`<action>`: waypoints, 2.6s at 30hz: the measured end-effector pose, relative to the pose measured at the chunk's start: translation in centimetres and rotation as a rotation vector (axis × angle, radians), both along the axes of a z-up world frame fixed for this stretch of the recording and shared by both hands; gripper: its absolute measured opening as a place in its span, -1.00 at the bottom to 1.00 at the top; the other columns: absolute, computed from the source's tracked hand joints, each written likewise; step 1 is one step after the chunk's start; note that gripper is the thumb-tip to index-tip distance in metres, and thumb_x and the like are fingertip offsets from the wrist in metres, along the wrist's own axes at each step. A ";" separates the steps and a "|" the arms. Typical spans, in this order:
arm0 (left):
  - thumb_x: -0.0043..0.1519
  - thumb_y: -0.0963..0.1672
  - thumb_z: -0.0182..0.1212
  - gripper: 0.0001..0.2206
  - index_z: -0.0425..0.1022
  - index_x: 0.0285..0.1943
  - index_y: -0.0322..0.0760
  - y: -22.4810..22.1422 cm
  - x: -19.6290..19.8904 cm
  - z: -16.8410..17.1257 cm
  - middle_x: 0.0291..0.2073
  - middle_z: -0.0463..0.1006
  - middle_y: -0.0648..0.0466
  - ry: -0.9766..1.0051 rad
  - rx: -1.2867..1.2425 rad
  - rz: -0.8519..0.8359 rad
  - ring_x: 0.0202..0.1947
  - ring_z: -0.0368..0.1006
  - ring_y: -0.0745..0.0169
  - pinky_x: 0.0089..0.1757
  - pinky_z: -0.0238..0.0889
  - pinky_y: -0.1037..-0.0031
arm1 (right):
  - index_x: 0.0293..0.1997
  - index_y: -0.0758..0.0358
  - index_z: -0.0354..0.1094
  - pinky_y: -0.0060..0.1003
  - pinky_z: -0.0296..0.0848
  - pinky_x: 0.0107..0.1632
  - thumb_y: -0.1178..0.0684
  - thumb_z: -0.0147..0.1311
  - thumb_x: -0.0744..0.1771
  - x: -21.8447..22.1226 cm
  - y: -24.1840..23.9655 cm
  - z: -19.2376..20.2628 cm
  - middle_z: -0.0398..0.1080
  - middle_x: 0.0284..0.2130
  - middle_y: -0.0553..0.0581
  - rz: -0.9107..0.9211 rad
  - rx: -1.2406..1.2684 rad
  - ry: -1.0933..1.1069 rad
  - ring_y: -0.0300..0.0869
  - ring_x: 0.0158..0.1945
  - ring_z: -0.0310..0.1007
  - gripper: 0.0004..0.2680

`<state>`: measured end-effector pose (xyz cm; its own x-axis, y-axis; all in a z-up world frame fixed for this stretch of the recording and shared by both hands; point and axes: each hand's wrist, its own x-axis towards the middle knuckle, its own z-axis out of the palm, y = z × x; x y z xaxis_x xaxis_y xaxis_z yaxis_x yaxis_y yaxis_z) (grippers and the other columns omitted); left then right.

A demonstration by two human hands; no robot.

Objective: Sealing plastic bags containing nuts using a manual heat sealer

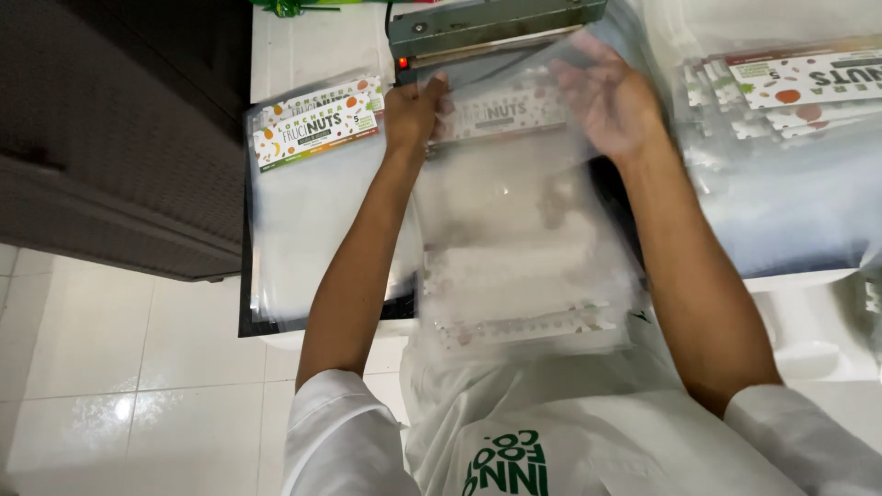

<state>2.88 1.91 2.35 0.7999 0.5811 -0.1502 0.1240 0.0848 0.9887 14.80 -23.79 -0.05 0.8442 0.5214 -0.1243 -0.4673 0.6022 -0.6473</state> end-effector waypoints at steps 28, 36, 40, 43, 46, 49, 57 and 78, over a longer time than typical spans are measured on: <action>0.16 0.04 0.33 -0.71 0.66 -0.44 -0.20 0.0 0.0 -1.7 -0.64 0.51 0.18 0.099 0.146 0.038 -0.64 0.29 0.37 -0.52 0.16 0.48 | -0.33 0.12 0.26 -0.19 0.23 -0.32 -0.07 0.11 0.41 -4.7 -2.4 -6.6 0.30 -0.51 -0.11 -0.530 -1.228 -0.917 -0.28 -0.41 0.19 -0.81; 0.23 -0.01 0.35 -0.76 0.65 -0.26 -0.25 4.5 -7.2 -3.6 -0.71 0.44 0.01 0.033 0.353 0.111 -0.78 0.28 0.34 -0.71 0.15 0.56 | -0.25 0.15 0.34 -0.15 0.39 -0.28 0.01 0.06 0.41 -4.7 -2.4 -6.6 0.37 -0.49 0.17 -0.538 -1.180 -0.868 -0.09 -0.34 0.44 -0.89; 0.19 0.10 0.44 -0.60 0.61 -0.20 -0.29 10.8 -14.5 -3.8 -0.41 0.62 -0.17 0.120 0.591 0.202 -0.42 0.53 -0.08 -0.27 0.37 0.20 | -0.26 0.18 0.36 -0.18 0.37 -0.28 0.07 0.05 0.41 -4.6 -2.2 -5.5 0.34 -0.52 0.09 -0.536 -1.146 -0.856 -0.13 -0.36 0.39 -0.91; 0.15 0.23 0.50 -0.58 0.64 -0.30 -0.02 15.3 -18.4 -5.4 -0.75 0.46 0.03 0.342 0.924 0.327 -0.62 0.48 -0.13 -0.37 0.35 0.22 | -0.17 0.18 0.31 -0.38 0.45 -0.35 0.11 -0.01 0.49 -5.2 -1.7 -3.7 0.34 -0.45 0.02 -0.384 -0.833 -0.757 -0.23 -0.32 0.48 -0.90; -0.05 0.38 0.49 -0.45 0.61 -0.39 0.08 15.8 -20.0 -4.8 -0.62 0.59 0.07 0.603 1.343 0.450 -0.56 0.58 -0.10 -0.47 0.39 0.18 | -0.12 0.17 0.26 -0.53 0.56 -0.42 0.08 -0.06 0.49 -8.2 -0.9 1.1 0.33 -0.48 -0.08 -0.289 -0.687 -0.510 -0.34 -0.44 0.51 -0.92; -0.06 0.31 0.55 -0.02 0.45 0.26 -0.51 13.0 -16.4 -4.5 0.08 0.48 -0.44 0.581 1.451 0.541 0.04 0.44 -0.44 -0.14 0.41 -0.17 | -0.15 0.18 0.28 -0.46 0.61 -0.51 0.10 -0.01 0.46 -7.6 -0.4 1.8 0.38 -0.48 -0.03 -0.245 -0.607 -0.322 -0.27 -0.48 0.56 -0.93; 0.16 0.06 0.23 -0.58 0.63 -0.12 -0.39 -3.0 -8.7 2.8 -0.36 0.72 -0.10 0.100 -0.068 -0.150 -0.49 0.58 0.26 -0.45 0.44 0.54 | -0.24 0.20 0.38 -0.33 0.57 -0.37 0.02 0.08 0.42 -3.9 0.8 3.1 0.43 -0.49 0.01 -0.084 -0.743 -0.154 -0.07 -0.45 0.62 -0.88; 0.19 0.01 0.31 -0.58 0.29 -0.72 -0.09 0.2 0.6 -1.0 -0.77 0.24 0.27 -0.008 0.174 0.074 -0.71 0.08 0.42 -0.55 -0.06 0.46 | -0.14 0.17 0.43 -0.53 0.44 -0.49 0.11 0.00 0.39 -2.7 1.9 0.6 0.62 -0.38 0.10 -0.251 -0.793 -0.224 -0.29 -0.50 0.58 -0.92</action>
<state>3.44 2.07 1.40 0.7546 0.6552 -0.0357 0.1156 -0.0792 0.9901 12.13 -21.87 0.51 0.9709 0.1459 -0.1899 -0.1922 0.0017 -0.9814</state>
